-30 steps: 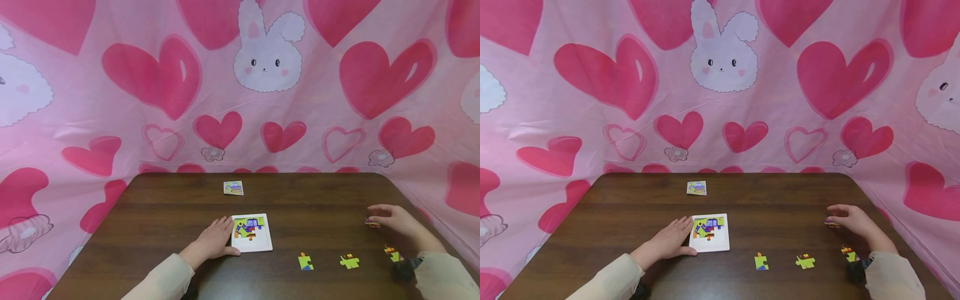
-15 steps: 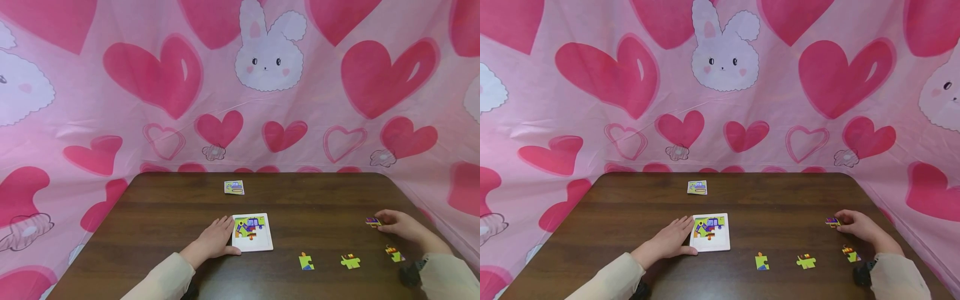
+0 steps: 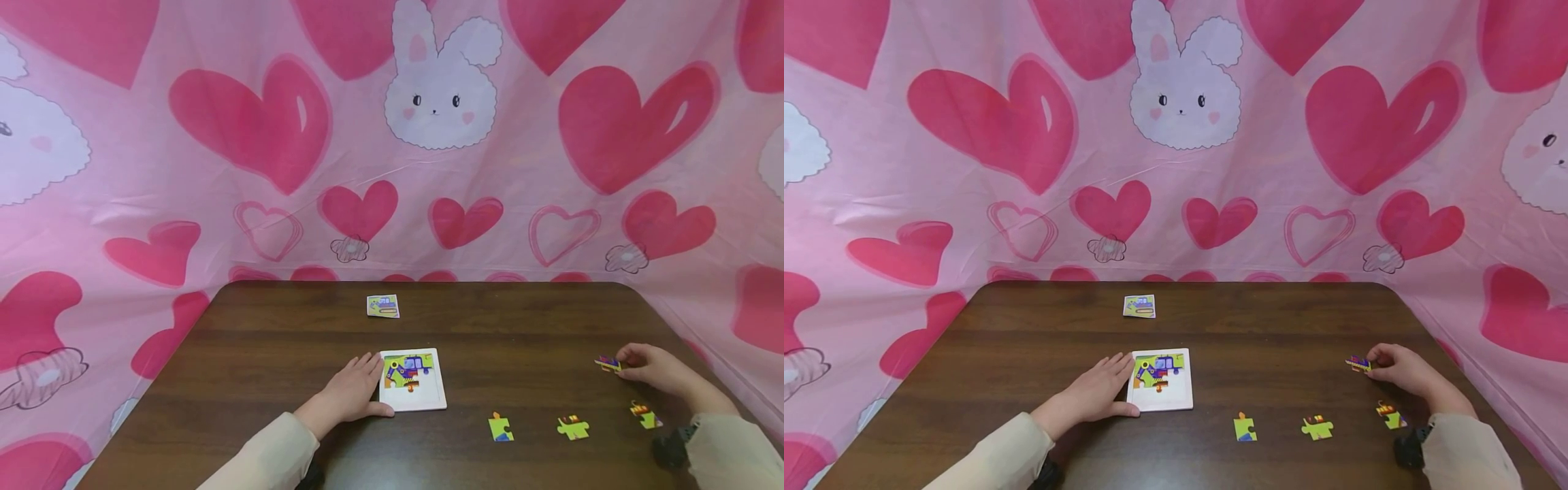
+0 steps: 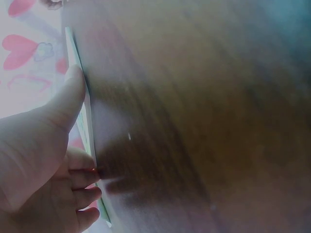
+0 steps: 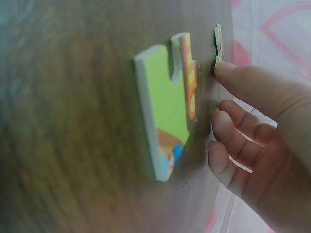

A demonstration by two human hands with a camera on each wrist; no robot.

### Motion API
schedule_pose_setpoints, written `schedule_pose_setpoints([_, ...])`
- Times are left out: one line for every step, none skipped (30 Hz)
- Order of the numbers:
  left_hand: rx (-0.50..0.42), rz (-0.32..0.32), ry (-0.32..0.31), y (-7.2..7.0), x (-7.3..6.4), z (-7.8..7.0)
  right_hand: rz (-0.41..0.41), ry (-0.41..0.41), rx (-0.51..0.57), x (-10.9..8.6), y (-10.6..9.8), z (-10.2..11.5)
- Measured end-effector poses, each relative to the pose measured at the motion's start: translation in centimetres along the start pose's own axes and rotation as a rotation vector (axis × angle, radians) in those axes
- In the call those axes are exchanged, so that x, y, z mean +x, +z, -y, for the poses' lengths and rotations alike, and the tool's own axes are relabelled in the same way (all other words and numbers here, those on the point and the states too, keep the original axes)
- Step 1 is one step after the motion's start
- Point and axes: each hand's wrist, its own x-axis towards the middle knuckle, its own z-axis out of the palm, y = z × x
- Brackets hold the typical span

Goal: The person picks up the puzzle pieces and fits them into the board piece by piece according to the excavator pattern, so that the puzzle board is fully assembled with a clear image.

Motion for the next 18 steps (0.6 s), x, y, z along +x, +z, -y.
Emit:
schedule_pose_setpoints([-0.001,0.001,0.0,0.0,0.0,0.0,-0.004,-0.008,0.001,0.0,0.0,0.0])
schedule_pose_setpoints([-0.002,0.002,-0.001,-0.1,0.0,0.0,-0.011,-0.017,0.004,0.0,0.0,0.1])
schedule_pose_setpoints([0.0,0.003,0.0,-0.1,0.0,0.0,-0.019,-0.024,0.01,0.0,0.1,0.2])
schedule_pose_setpoints([0.002,0.004,0.0,-0.1,0.0,0.0,-0.029,-0.027,0.016,0.0,0.1,0.3])
schedule_pose_setpoints([0.003,0.003,0.001,-0.1,0.0,0.0,-0.032,-0.028,0.021,0.0,0.1,0.4])
schedule_pose_setpoints([0.001,0.004,0.001,-0.2,0.0,0.0,-0.036,-0.027,0.025,0.1,0.1,0.6])
schedule_pose_setpoints([0.001,0.005,0.001,-0.2,0.0,0.0,-0.035,-0.024,0.031,0.2,0.0,0.9])
schedule_pose_setpoints([0.001,0.007,0.0,-0.2,0.0,0.0,-0.039,-0.017,0.032,0.3,0.0,1.2])
schedule_pose_setpoints([0.0,0.008,0.0,-0.2,0.0,0.0,-0.037,-0.014,0.037,0.4,-0.1,1.6])
schedule_pose_setpoints([-0.002,0.009,-0.001,-0.2,0.0,0.0,-0.039,-0.016,0.041,0.6,-0.1,2.0])
schedule_pose_setpoints([-0.003,0.011,-0.003,-0.3,0.0,0.0,-0.041,-0.019,0.04,0.7,-0.2,2.5])
schedule_pose_setpoints([-0.005,0.014,-0.005,-0.2,0.0,0.1,-0.054,-0.028,0.04,0.9,-0.2,3.1])
schedule_pose_setpoints([-0.005,0.014,-0.006,-0.2,0.0,0.1,-0.069,-0.046,0.038,1.1,-0.2,3.6])
schedule_pose_setpoints([-0.007,0.014,-0.006,-0.2,0.0,0.1,-0.086,-0.065,0.036,1.4,-0.1,4.2])
schedule_pose_setpoints([-0.006,0.014,-0.006,-0.2,0.0,0.1,-0.098,-0.086,0.042,1.6,-0.1,4.8])
schedule_pose_setpoints([-0.005,0.013,-0.005,-0.2,0.0,0.1,-0.112,-0.102,0.045,1.8,-0.1,5.4])
schedule_pose_setpoints([-0.005,0.012,-0.005,-0.2,0.0,0.1,-0.128,-0.118,0.049,2.1,0.0,6.1])
schedule_pose_setpoints([-0.004,0.012,-0.004,-0.1,0.0,0.1,-0.14,-0.142,0.061,2.3,0.2,6.7])
